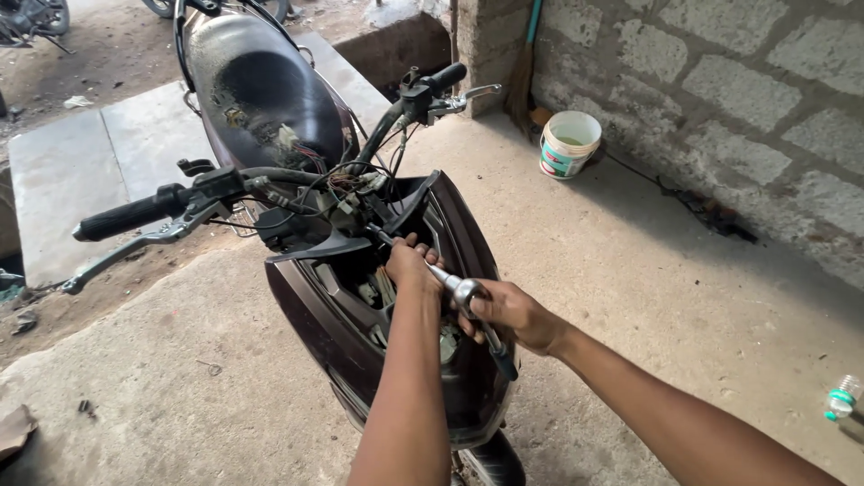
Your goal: Using a socket wrench to disassemble the front panel and wiring of a scooter for repair.
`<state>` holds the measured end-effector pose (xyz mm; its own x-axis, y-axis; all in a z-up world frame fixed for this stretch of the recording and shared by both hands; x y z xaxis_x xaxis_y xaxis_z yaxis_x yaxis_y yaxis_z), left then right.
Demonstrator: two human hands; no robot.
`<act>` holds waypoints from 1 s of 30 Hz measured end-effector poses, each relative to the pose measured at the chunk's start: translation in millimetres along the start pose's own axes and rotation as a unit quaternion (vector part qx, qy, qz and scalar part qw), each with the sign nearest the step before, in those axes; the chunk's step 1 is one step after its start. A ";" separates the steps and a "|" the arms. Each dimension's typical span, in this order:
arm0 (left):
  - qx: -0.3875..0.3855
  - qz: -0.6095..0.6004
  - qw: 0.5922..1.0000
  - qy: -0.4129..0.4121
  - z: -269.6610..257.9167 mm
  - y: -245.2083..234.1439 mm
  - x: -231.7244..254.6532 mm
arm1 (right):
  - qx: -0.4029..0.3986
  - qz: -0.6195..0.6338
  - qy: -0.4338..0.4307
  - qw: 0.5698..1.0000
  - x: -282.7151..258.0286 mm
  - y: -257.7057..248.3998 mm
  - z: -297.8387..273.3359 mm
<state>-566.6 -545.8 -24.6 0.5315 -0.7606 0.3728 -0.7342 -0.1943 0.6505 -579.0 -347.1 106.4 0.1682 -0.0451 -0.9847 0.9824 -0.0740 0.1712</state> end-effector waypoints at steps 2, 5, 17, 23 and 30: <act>0.000 0.002 1.000 0.006 -2.8 1.4 1.2 | 0.035 -0.009 -0.018 0.999 20.1 -1.3 -2.3; 0.000 0.001 1.000 0.011 -7.2 2.1 -0.5 | 0.114 -0.044 -0.049 0.991 34.5 1.2 -10.3; 0.005 0.025 1.000 0.006 -9.2 -2.1 2.9 | 0.238 -0.292 -0.137 0.916 54.7 -13.0 -14.2; 0.010 0.091 0.995 0.029 -32.3 -13.0 1.4 | -0.150 -0.533 -0.119 0.824 -43.3 -14.0 13.5; -0.004 0.086 0.996 0.013 -27.0 -12.6 7.8 | -0.253 -0.681 -0.070 0.684 -88.8 17.3 40.7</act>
<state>-541.8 -532.5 -12.1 0.4093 -0.7657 0.4962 -0.8117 -0.0571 0.5813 -580.2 -384.9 198.1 -0.9052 -0.3740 -0.2020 0.1294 0.2103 -0.9690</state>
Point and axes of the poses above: each hand's wrist, its own z-axis towards the middle knuckle, its own y-axis out of the palm, x = y × z, the point moved 5 cm from there along z, towards the middle knuckle, and after that the axes turned 5 degrees about -y, right-handed, at the moved point
